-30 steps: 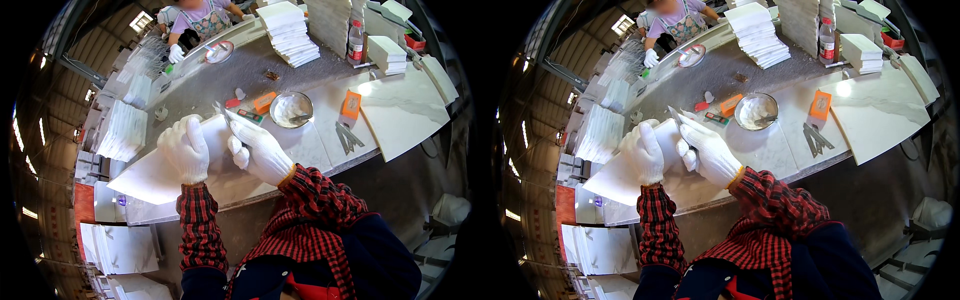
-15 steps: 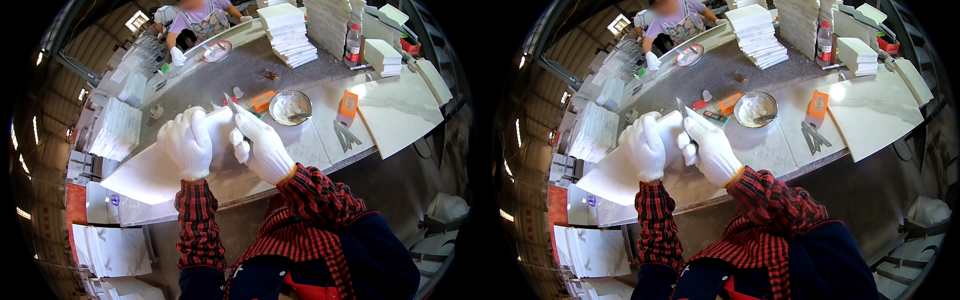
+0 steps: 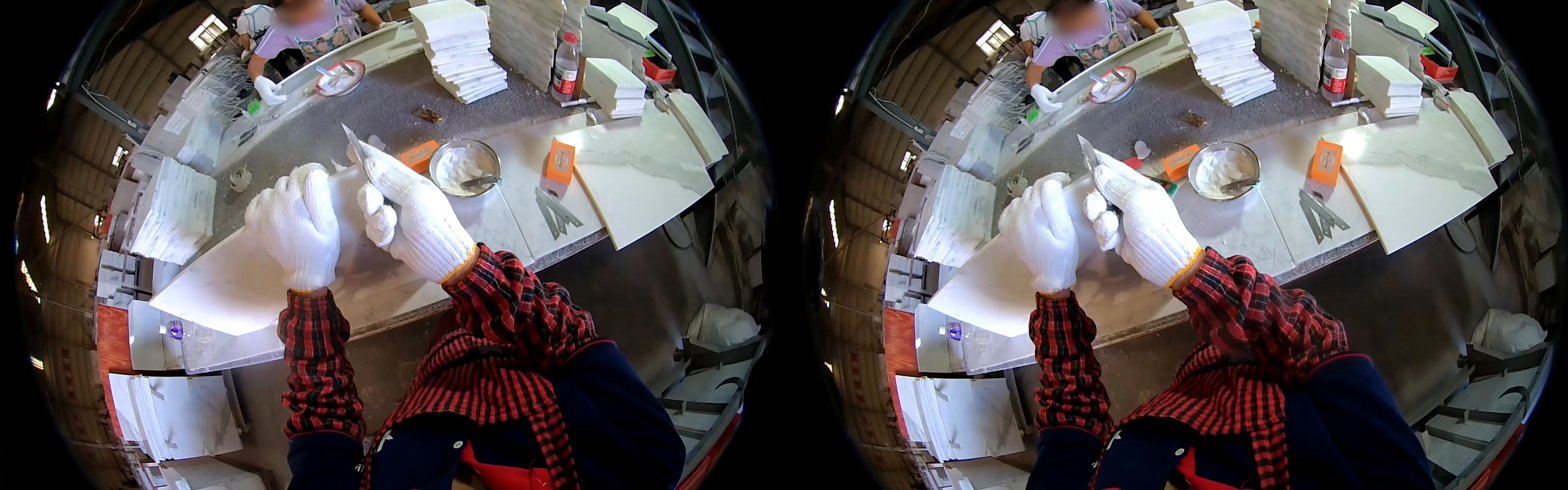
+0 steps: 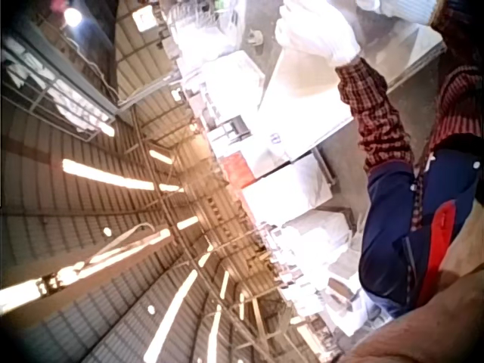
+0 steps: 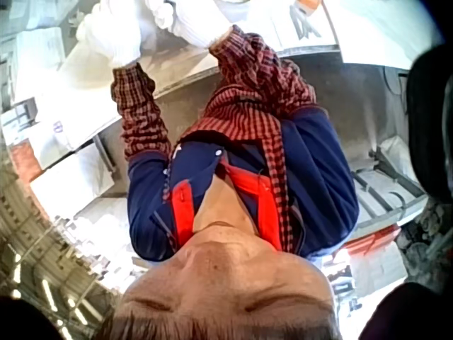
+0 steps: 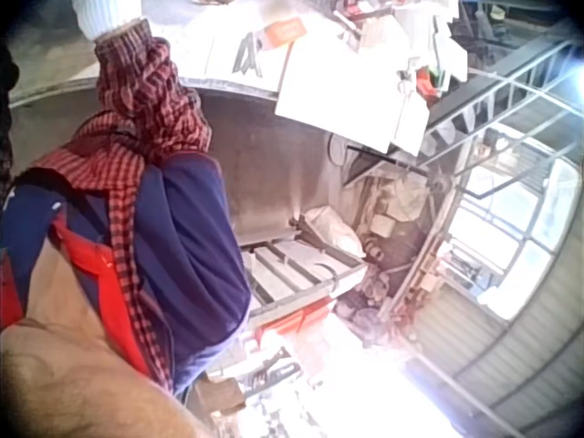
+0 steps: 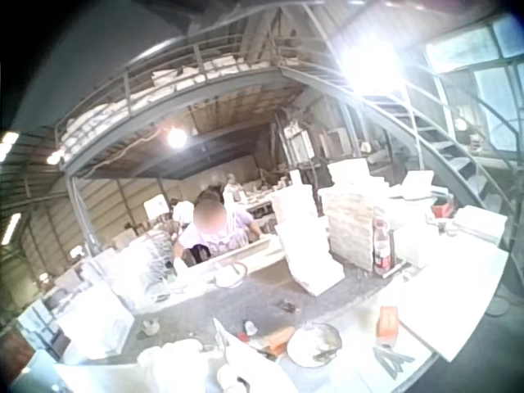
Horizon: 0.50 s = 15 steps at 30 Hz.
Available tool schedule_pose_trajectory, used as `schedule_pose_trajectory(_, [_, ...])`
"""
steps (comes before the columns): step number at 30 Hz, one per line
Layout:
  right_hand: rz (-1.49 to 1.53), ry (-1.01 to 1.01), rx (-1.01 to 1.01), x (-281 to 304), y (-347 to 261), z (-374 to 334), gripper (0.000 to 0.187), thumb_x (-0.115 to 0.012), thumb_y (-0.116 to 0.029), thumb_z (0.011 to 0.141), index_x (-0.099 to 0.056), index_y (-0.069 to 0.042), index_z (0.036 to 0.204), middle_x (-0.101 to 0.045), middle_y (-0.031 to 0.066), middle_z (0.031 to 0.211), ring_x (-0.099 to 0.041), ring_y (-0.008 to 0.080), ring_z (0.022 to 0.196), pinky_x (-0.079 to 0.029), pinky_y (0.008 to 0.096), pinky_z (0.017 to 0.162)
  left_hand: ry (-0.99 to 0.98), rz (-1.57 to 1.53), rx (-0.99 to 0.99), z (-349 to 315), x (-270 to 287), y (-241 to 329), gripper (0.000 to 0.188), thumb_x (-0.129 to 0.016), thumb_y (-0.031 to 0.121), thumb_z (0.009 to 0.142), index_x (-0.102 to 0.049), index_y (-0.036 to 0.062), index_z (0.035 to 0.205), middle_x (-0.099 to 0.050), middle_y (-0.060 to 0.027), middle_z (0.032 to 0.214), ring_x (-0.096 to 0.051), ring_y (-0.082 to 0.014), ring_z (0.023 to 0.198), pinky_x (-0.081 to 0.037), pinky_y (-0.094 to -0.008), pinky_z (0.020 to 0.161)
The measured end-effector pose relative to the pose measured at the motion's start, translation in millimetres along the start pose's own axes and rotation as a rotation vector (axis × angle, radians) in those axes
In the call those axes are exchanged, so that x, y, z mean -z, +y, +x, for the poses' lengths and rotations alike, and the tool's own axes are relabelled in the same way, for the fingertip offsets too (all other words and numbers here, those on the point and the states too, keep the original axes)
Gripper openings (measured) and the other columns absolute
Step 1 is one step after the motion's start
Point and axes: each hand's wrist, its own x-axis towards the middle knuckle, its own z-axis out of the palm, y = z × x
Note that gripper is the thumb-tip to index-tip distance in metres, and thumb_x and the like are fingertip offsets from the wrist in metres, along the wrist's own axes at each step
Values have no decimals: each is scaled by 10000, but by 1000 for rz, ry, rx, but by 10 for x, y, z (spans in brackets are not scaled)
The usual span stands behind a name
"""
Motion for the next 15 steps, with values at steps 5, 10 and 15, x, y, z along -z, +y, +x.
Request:
schedule_pose_trajectory(5, [76, 162, -76, 224, 71, -155, 339, -503, -290, 1111, -530, -149, 1418, -568, -16, 795, -435, 49, 562, -343, 197, 501, 0, -43, -20, 21, 61, 31, 237, -507, 236, 1031, -722, 136, 1017, -733, -62, 922, -653, -308, 815, -465, -449, 789])
schedule_pose_trajectory(10, [60, 199, -23, 257, 138, -215, 349, -508, -262, 1106, -530, -98, 1413, -573, 13, 814, -491, 90, 612, -392, 227, 500, -52, -134, 27, 60, 38, 64, 278, -721, 348, 900, -732, 138, 1082, -731, -83, 921, -670, -316, 854, -462, -452, 807])
schedule_pose_trajectory(15, [-71, 54, 47, -2, -4, -49, 463, -474, -215, 1109, -432, -40, 1535, -571, 41, 799, -476, 114, 580, -407, 259, 501, -51, -116, 25, 47, 11, -11, 473, -816, 488, 748, -725, 185, 1099, -696, -77, 865, -653, -331, 839, -437, -481, 790])
